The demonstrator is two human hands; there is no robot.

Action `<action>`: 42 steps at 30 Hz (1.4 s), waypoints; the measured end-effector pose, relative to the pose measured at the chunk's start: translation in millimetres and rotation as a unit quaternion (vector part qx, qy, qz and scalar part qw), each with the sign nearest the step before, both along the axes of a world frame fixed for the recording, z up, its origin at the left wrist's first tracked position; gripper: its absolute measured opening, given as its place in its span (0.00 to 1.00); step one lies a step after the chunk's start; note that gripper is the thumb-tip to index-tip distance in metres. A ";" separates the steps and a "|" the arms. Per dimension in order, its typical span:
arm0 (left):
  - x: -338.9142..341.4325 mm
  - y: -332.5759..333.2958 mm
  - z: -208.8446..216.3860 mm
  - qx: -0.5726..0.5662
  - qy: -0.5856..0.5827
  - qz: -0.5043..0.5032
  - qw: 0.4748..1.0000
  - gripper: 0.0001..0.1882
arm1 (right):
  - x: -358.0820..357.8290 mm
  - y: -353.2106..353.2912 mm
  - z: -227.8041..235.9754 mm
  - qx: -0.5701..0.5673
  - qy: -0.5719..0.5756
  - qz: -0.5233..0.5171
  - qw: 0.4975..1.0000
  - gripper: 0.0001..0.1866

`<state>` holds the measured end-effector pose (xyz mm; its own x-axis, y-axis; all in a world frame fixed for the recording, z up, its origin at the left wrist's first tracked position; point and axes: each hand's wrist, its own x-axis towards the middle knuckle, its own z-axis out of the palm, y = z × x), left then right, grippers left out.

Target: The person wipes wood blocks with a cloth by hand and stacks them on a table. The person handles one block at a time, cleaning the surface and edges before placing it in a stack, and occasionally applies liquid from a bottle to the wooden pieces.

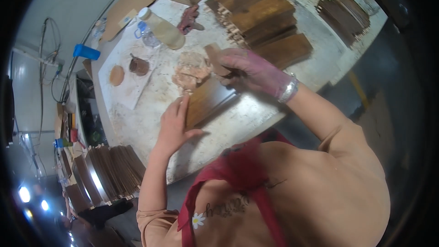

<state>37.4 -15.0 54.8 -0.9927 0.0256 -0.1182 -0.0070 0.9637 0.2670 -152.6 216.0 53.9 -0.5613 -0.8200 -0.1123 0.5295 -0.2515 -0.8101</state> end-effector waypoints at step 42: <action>-153.6 -320.4 -51.8 0.375 0.300 0.329 0.813 0.08 | -70.8 -297.0 -25.8 0.191 0.667 0.022 0.720 0.24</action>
<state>-116.2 -335.3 3.1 -0.6934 -0.6934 0.1958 -0.1072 0.3680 0.9236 -223.4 -81.0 28.1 -0.3536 -0.8923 0.2808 -0.7825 0.1177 -0.6114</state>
